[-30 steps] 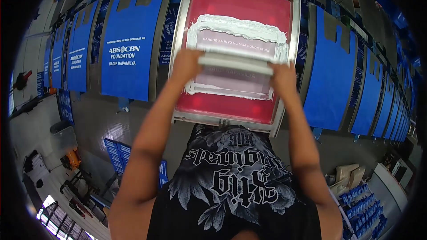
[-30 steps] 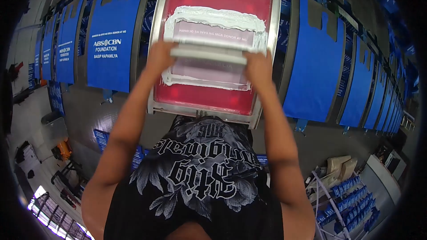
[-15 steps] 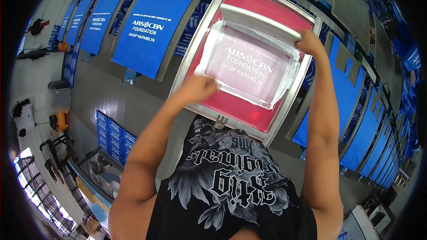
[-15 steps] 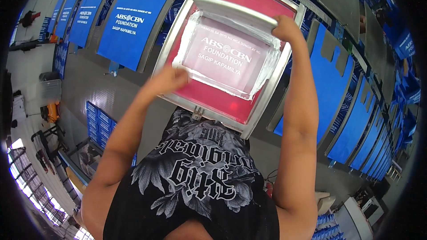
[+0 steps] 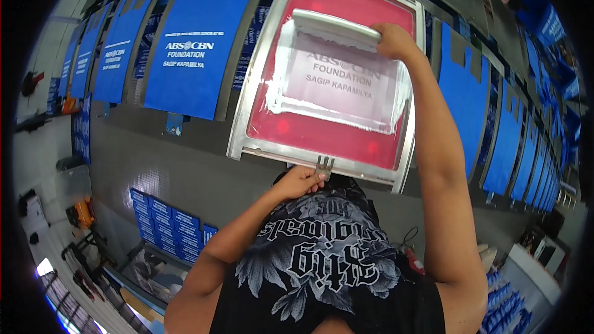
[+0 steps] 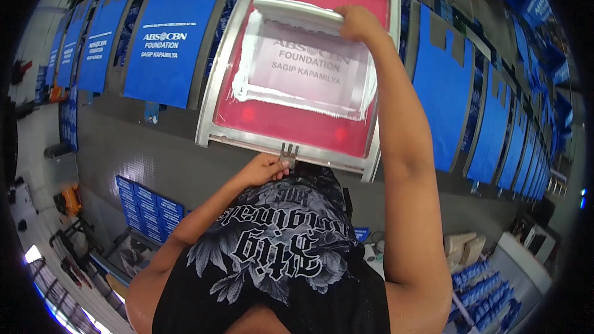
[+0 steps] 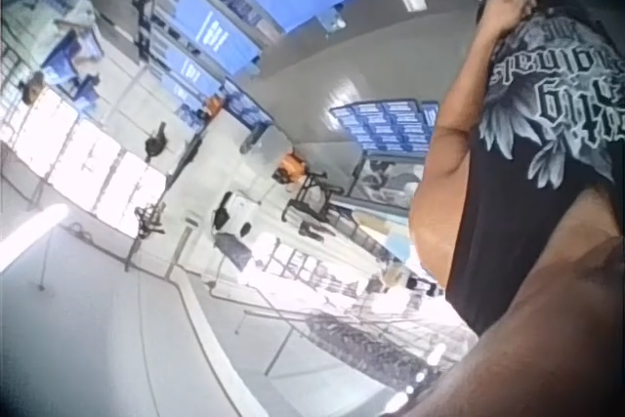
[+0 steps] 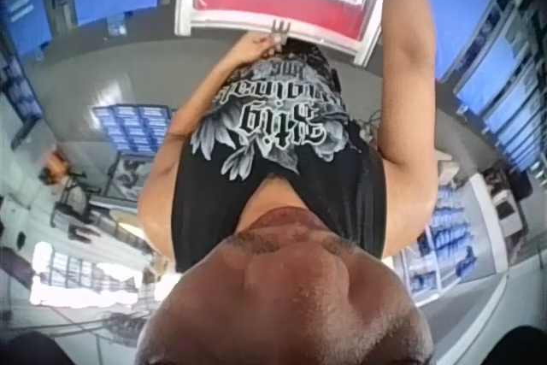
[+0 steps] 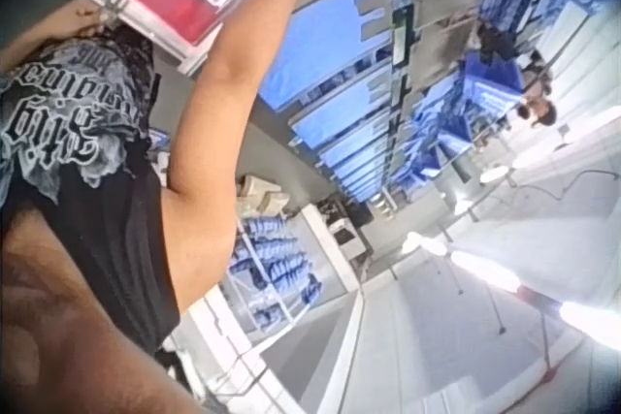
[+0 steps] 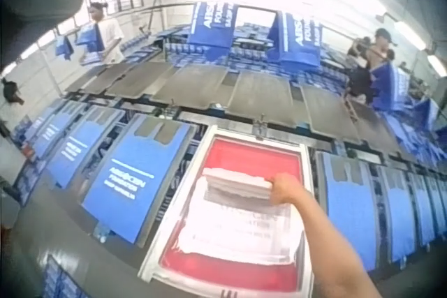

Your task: Applying white ink to a printing screen using a squeegee to print designs on blue garments.

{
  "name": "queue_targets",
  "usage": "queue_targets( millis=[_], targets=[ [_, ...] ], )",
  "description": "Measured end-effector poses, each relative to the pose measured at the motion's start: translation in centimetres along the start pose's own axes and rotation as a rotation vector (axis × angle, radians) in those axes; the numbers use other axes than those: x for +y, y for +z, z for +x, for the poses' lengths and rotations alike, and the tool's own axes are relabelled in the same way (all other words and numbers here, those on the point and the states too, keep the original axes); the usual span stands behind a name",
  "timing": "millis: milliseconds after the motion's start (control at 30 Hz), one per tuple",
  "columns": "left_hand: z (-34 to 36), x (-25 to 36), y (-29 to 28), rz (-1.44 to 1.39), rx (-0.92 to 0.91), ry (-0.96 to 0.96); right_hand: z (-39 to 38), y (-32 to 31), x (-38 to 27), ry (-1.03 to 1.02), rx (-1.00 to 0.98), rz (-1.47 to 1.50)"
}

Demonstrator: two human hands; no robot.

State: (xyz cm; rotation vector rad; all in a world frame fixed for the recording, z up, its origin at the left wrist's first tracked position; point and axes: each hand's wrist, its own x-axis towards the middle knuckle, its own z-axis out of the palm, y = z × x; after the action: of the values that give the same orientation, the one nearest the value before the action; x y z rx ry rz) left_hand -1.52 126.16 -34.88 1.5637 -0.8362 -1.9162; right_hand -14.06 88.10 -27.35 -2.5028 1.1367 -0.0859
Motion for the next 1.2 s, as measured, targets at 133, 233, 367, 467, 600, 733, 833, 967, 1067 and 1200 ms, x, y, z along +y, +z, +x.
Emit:
queue_targets(
  millis=[133,233,367,467,600,733,833,967,1067,1200],
  targets=[
    [-0.3,0.5,-0.2,0.023,-0.007,-0.023,-10.7,3.9,-5.6,0.020,-0.056,-0.039],
    [0.9,-0.8,-0.5,0.038,0.023,-0.055,-18.8,7.6,-8.9,-0.068,0.054,-0.034],
    [1.6,0.4,0.2,0.263,0.171,-0.236,-19.7,8.6,-8.2,-0.044,0.142,0.005],
    [1.6,-1.3,-0.3,0.290,0.218,-0.209,-18.3,6.6,-6.4,-0.081,0.162,0.031],
    [0.6,-1.2,-0.3,0.351,0.272,-0.221,-19.0,5.0,-0.7,0.080,0.046,0.105],
    [-0.5,4.0,-1.4,0.863,0.561,0.018,-18.5,10.1,5.6,0.077,0.119,0.772],
    [0.1,8.5,-7.3,0.675,1.076,0.234,-17.1,10.6,6.1,0.164,0.208,0.960],
    [1.4,4.0,-19.0,0.634,1.151,0.285,-14.2,11.5,4.6,0.266,0.189,1.095],
    [2.1,3.7,-17.5,0.277,0.968,0.417,-14.9,10.7,5.3,0.323,0.208,1.284],
    [1.6,8.5,-5.9,0.299,0.936,0.358,-20.8,6.3,10.3,0.390,0.243,1.274]
  ],
)
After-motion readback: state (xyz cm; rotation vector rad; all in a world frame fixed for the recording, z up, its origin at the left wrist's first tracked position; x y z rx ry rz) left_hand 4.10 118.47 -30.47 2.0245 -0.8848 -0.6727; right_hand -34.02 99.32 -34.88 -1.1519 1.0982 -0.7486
